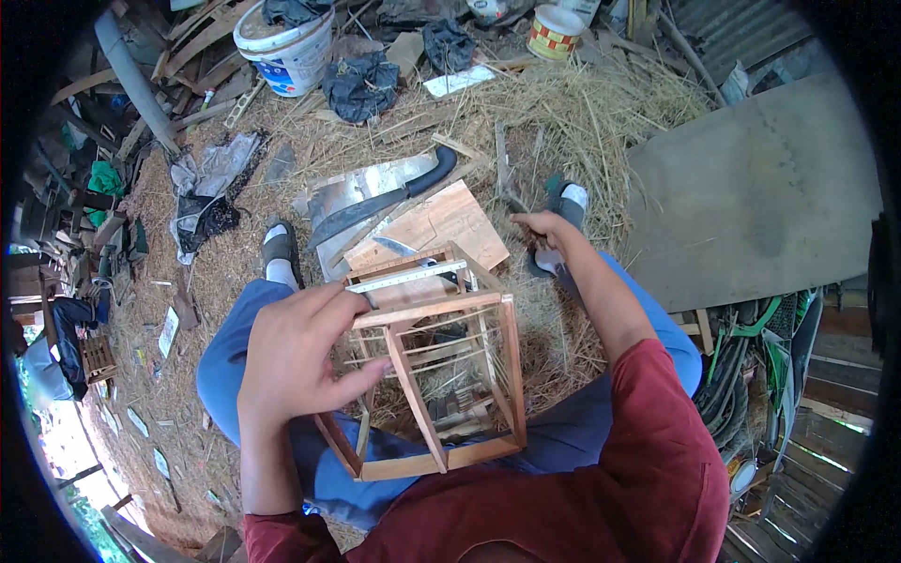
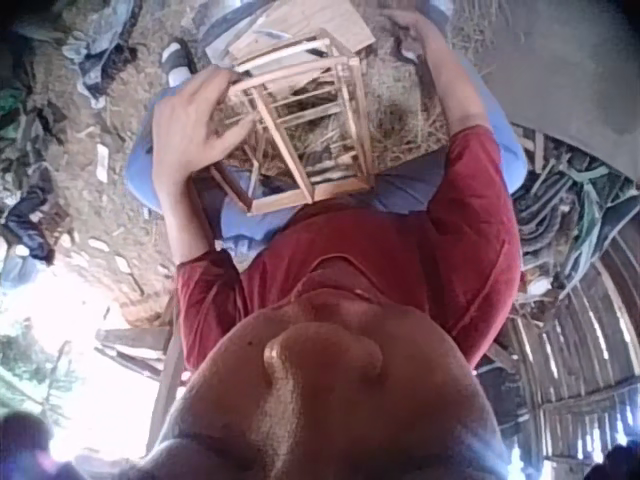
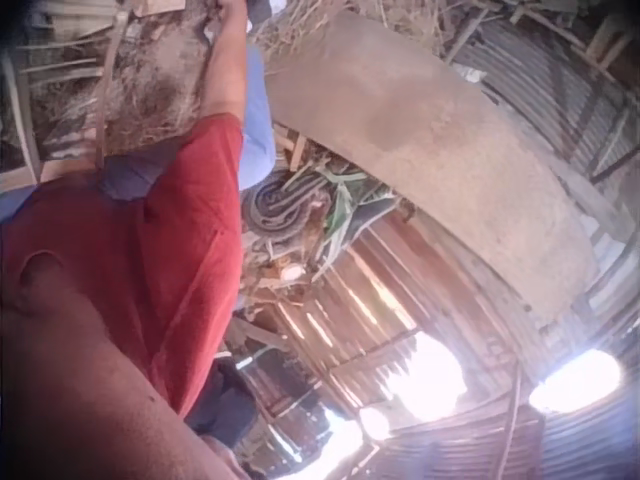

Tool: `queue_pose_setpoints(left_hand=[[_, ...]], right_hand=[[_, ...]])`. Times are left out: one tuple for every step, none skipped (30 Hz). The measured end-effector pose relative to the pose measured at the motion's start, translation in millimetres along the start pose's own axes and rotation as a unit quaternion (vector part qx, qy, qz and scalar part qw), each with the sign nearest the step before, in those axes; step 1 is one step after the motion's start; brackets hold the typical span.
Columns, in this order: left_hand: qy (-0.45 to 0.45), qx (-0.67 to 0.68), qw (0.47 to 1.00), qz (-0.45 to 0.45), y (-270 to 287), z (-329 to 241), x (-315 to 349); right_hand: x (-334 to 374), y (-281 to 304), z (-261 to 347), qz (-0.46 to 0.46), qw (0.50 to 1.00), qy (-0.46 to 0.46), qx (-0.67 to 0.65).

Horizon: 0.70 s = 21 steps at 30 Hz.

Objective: The person is assembling a wooden birdcage by inserting thin wooden rods into the pre-drilled holes of a frame while holding it on their lap, then uses a hammer to tap the rods into place.

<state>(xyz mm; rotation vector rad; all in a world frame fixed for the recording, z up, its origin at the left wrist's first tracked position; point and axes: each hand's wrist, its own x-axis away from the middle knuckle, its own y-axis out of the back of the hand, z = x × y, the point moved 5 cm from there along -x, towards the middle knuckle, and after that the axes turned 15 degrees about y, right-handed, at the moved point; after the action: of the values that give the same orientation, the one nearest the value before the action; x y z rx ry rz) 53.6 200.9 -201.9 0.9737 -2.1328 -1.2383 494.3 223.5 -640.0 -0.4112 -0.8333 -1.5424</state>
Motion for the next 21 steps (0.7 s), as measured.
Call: queue_pose_setpoints(left_hand=[[-0.008, 0.001, 1.000, -0.001, -2, -2, -1], [-0.007, 0.000, 1.000, -0.001, -3, -1, 1], [-0.006, -0.005, 1.000, -0.009, -3, -2, 4], [-0.006, -0.005, 1.000, -0.016, -2, -2, 7], [-0.012, -0.009, 1.000, -0.017, -4, -3, 6], [-0.015, -0.016, 1.000, -0.016, -5, -4, 6], [-0.019, -0.015, 0.999, -0.021, -7, -7, 5], [-0.021, -0.001, 0.999, -0.030, -9, -7, 5], [-0.020, 0.010, 0.999, -0.040, -8, -6, 7], [-0.019, 0.006, 0.999, -0.043, -9, -6, 8], [-0.004, -0.001, 0.999, -0.040, -9, -1, 13], [0.004, -0.006, 0.999, -0.038, -9, 0, 15], [-0.002, -0.006, 0.999, -0.042, -9, -1, 13], [-0.003, -0.014, 0.999, -0.039, -10, -1, 11], [-0.001, -0.022, 0.999, -0.036, -10, 1, 10], [-0.002, -0.025, 0.999, -0.038, -10, 1, 9], [0.000, -0.023, 0.999, -0.038, -8, 2, 8], [0.002, -0.021, 0.999, -0.039, -6, 4, 6], [-0.001, -0.025, 0.999, -0.043, -3, 6, 3], [-0.010, -0.037, 0.998, -0.042, -1, 7, -1], [-0.018, -0.051, 0.998, -0.041, 2, 8, -4]], right_hand=[[10, 6, -8, -0.024, 1.000, 0.002, -0.017], [20, 2, -14, -0.033, 0.999, -0.006, -0.041], [31, -2, -18, -0.042, 0.997, -0.013, -0.067], [41, -6, -22, -0.051, 0.994, -0.020, -0.092], [49, 1, -32, -0.057, 0.979, -0.033, -0.192], [57, 0, -36, -0.055, 0.954, -0.045, -0.291], [66, 2, -43, -0.059, 0.954, -0.039, -0.290], [77, 0, -43, -0.092, 0.949, -0.004, -0.302], [88, -6, -35, -0.119, 0.941, 0.032, -0.314], [102, -7, -30, -0.116, 0.941, 0.036, -0.315], [120, -13, -14, -0.128, 0.926, 0.034, -0.352], [138, -13, -4, -0.147, 0.908, 0.033, -0.390], [150, 0, -1, -0.123, 0.881, 0.052, -0.455], [164, 15, 2, -0.126, 0.880, 0.058, -0.455], [180, 24, 7, -0.111, 0.893, 0.048, -0.433], [194, 29, 11, -0.095, 0.906, 0.038, -0.411], [213, 28, 19, -0.102, 0.911, 0.072, -0.394], [233, 26, 21, -0.101, 0.910, 0.077, -0.394], [253, 27, 27, -0.089, 0.896, 0.129, -0.415], [273, 27, 33, -0.077, 0.879, 0.180, -0.434], [291, 24, 36, -0.074, 0.878, 0.186, -0.435]])
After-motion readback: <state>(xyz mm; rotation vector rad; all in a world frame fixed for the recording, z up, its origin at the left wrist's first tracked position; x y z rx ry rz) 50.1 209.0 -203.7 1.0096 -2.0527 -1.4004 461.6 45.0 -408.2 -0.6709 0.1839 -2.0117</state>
